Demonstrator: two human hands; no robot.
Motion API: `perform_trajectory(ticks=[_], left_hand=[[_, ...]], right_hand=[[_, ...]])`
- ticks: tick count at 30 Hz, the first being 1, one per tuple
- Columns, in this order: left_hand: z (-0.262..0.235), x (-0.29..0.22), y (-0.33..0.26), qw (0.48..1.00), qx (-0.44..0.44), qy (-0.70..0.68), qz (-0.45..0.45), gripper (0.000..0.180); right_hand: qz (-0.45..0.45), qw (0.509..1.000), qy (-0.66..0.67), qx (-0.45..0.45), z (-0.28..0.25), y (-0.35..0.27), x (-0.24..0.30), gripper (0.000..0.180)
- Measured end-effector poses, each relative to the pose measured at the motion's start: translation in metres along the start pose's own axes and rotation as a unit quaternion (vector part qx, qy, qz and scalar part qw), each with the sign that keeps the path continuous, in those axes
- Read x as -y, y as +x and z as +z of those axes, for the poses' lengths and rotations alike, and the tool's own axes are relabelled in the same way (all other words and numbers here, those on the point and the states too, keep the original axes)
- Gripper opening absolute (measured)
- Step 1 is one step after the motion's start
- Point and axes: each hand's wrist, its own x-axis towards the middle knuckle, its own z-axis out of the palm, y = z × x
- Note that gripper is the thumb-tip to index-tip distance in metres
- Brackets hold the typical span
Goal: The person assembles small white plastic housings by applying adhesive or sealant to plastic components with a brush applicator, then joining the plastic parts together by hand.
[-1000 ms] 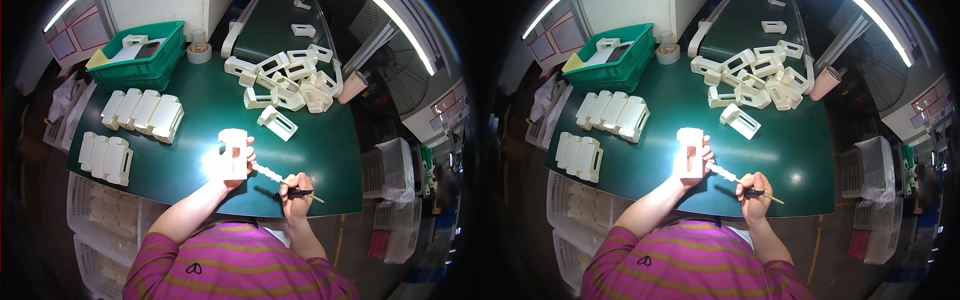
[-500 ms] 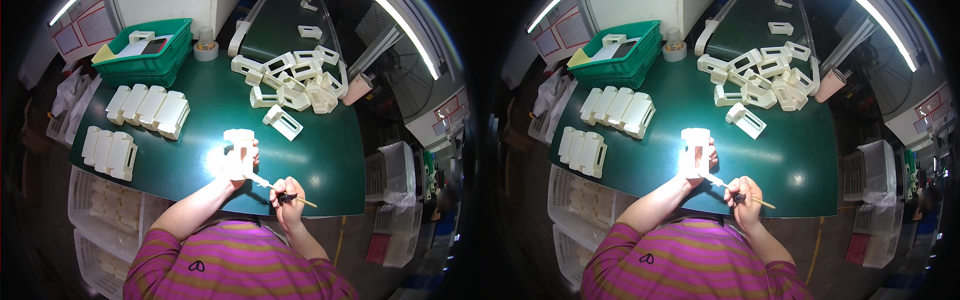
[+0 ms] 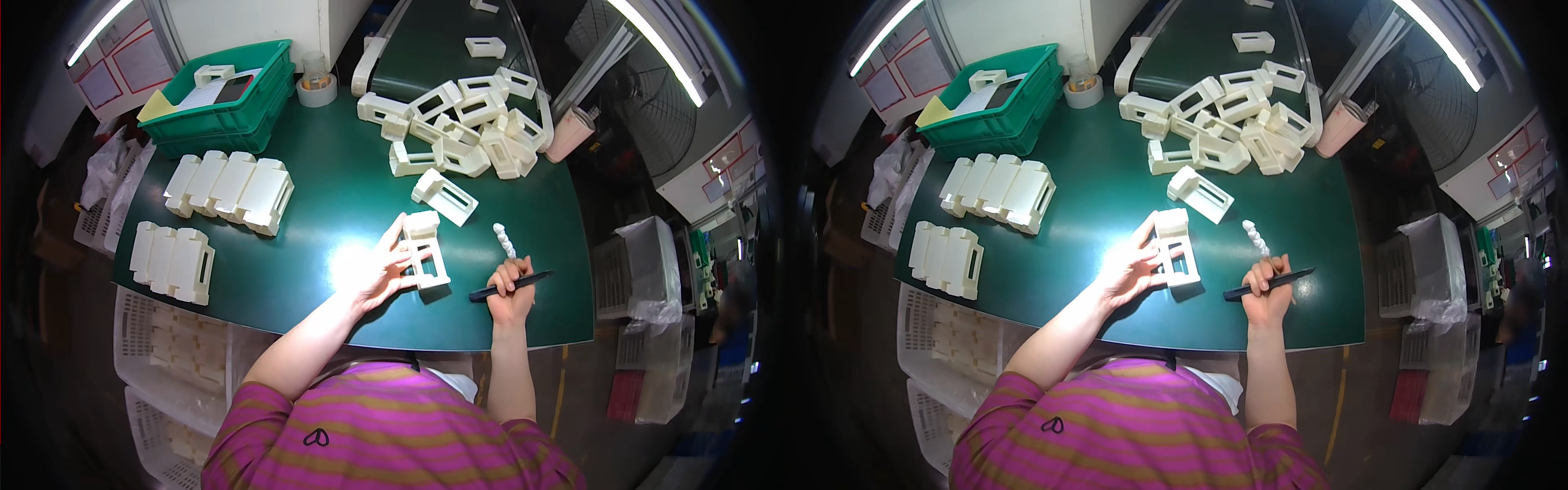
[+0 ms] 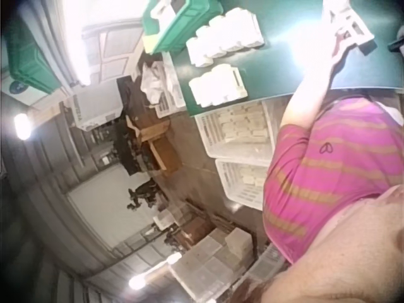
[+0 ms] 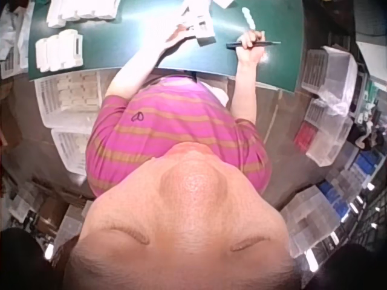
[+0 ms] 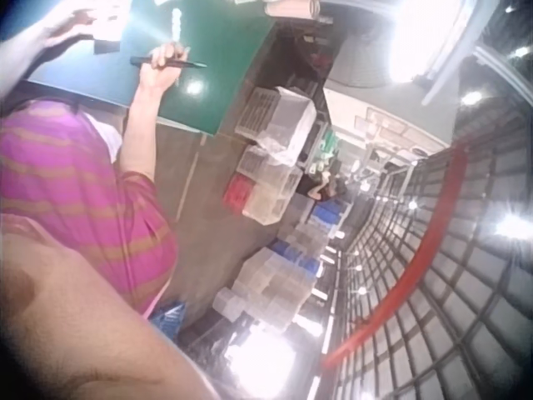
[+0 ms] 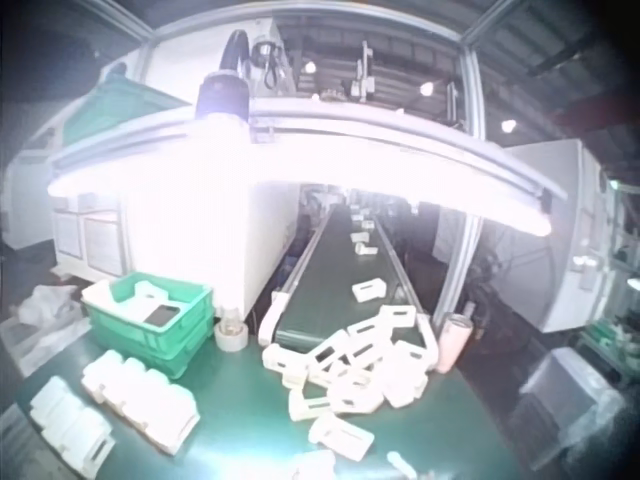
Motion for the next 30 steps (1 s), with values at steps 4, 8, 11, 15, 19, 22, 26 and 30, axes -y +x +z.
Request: perform_trajectory(ticks=[4, 8, 11, 15, 19, 22, 26, 30], left_hand=[[-0.001, 0.000, 0.004, 0.999, 0.002, 0.047, 0.007, 0.074], [0.000, -0.002, 0.004, 1.000, -0.011, 0.012, 0.005, 0.076], [-0.002, -0.002, 0.005, 0.998, 0.011, 0.066, 0.021, 0.073], [0.007, -0.004, 0.000, 0.997, -0.009, 0.074, 0.030, 0.074], [0.035, -0.025, -0.015, 0.996, -0.008, 0.084, 0.026, 0.077], [0.041, -0.038, -0.024, 0.989, -0.026, 0.133, 0.053, 0.075], [0.036, -0.050, -0.028, 0.980, -0.057, 0.170, 0.082, 0.075], [0.029, -0.055, -0.031, 0.977, -0.078, 0.171, 0.099, 0.072]], right_hand=[[0.020, 1.000, -0.001, 0.006, 0.003, 0.001, -0.004, 0.032], [0.046, 0.999, 0.012, -0.006, 0.000, 0.003, -0.005, 0.032], [0.046, 0.999, 0.020, -0.001, -0.001, 0.003, -0.005, 0.032], [0.043, 0.999, 0.018, -0.017, -0.004, 0.000, -0.006, 0.031], [0.046, 0.999, 0.020, -0.009, -0.005, -0.001, -0.004, 0.030], [0.045, 0.999, 0.025, -0.009, -0.004, -0.001, -0.005, 0.030], [0.044, 0.999, 0.020, -0.003, -0.003, 0.000, -0.005, 0.030], [0.042, 0.999, 0.022, -0.008, -0.003, -0.001, -0.004, 0.030]])
